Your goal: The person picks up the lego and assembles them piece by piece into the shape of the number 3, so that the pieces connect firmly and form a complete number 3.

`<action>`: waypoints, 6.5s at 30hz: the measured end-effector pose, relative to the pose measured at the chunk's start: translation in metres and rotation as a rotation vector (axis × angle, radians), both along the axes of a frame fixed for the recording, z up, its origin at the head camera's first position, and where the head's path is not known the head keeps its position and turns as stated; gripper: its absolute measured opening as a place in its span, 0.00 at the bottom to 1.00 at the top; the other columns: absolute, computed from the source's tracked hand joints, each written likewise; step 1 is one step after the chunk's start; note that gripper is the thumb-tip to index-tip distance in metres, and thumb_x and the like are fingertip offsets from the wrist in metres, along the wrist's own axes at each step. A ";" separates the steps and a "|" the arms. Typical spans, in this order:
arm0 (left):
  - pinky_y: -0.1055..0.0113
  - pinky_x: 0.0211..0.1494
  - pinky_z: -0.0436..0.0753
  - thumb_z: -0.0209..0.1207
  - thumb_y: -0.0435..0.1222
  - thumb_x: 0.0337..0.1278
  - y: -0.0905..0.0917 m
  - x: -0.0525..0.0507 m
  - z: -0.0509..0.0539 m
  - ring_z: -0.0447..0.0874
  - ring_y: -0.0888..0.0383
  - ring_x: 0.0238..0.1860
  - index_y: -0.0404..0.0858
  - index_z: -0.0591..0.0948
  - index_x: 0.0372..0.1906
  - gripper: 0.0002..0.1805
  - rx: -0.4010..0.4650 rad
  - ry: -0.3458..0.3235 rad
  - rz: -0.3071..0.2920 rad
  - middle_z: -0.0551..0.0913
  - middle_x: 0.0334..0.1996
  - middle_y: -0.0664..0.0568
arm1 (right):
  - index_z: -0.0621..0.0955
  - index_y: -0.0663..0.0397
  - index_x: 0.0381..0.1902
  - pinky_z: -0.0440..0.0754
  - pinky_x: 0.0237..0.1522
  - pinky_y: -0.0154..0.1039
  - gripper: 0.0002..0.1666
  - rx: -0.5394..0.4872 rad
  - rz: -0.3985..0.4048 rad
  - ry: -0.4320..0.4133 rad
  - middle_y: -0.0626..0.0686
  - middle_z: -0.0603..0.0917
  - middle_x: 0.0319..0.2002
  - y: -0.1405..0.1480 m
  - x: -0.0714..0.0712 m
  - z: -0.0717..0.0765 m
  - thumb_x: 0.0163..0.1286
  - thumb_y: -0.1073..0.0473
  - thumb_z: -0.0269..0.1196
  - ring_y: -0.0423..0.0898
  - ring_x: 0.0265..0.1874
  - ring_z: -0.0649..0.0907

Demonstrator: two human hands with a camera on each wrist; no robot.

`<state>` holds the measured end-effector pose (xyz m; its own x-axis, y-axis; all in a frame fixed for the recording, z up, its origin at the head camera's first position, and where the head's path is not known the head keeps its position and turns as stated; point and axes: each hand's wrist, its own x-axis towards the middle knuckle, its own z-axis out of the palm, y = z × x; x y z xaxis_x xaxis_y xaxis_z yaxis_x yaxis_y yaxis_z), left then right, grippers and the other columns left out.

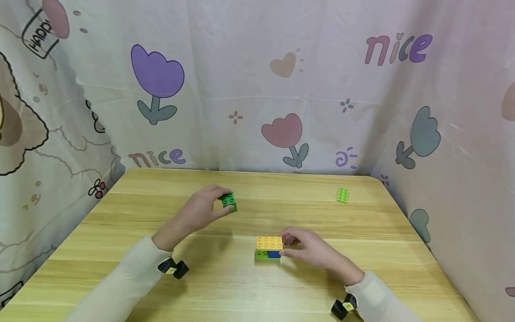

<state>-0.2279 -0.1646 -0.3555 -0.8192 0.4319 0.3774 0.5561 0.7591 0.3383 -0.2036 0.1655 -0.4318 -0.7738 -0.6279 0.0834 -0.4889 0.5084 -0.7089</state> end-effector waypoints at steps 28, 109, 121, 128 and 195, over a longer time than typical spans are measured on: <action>0.66 0.43 0.81 0.70 0.45 0.54 0.059 0.018 0.004 0.78 0.58 0.41 0.39 0.82 0.52 0.22 -0.021 0.067 -0.195 0.81 0.42 0.53 | 0.78 0.43 0.53 0.80 0.47 0.38 0.20 -0.009 0.009 -0.011 0.37 0.81 0.41 0.001 -0.001 -0.001 0.67 0.44 0.65 0.42 0.43 0.82; 0.75 0.40 0.78 0.68 0.43 0.57 0.100 0.030 -0.040 0.81 0.57 0.39 0.38 0.83 0.52 0.20 -0.001 -0.093 -0.275 0.81 0.41 0.54 | 0.77 0.41 0.50 0.81 0.46 0.38 0.16 -0.021 0.041 0.008 0.40 0.82 0.41 -0.001 0.001 -0.002 0.69 0.43 0.63 0.40 0.42 0.82; 0.78 0.37 0.76 0.69 0.44 0.56 0.100 0.033 -0.039 0.79 0.60 0.36 0.40 0.83 0.54 0.21 -0.006 -0.124 -0.254 0.80 0.40 0.57 | 0.78 0.43 0.48 0.81 0.47 0.38 0.17 -0.013 0.023 0.038 0.39 0.81 0.41 -0.002 0.001 0.000 0.68 0.42 0.63 0.41 0.42 0.82; 0.77 0.37 0.77 0.70 0.41 0.55 0.100 0.028 -0.039 0.78 0.61 0.36 0.41 0.83 0.51 0.19 0.049 -0.175 -0.291 0.80 0.40 0.58 | 0.78 0.44 0.48 0.81 0.47 0.37 0.17 -0.011 0.011 0.030 0.40 0.82 0.41 -0.002 0.000 0.000 0.68 0.43 0.64 0.40 0.42 0.82; 0.60 0.51 0.79 0.68 0.47 0.56 0.084 0.030 -0.053 0.79 0.62 0.42 0.47 0.83 0.52 0.20 0.266 -0.339 -0.268 0.82 0.42 0.65 | 0.77 0.39 0.48 0.81 0.47 0.39 0.18 0.049 0.021 0.051 0.39 0.82 0.41 0.001 0.001 0.002 0.65 0.42 0.66 0.40 0.43 0.82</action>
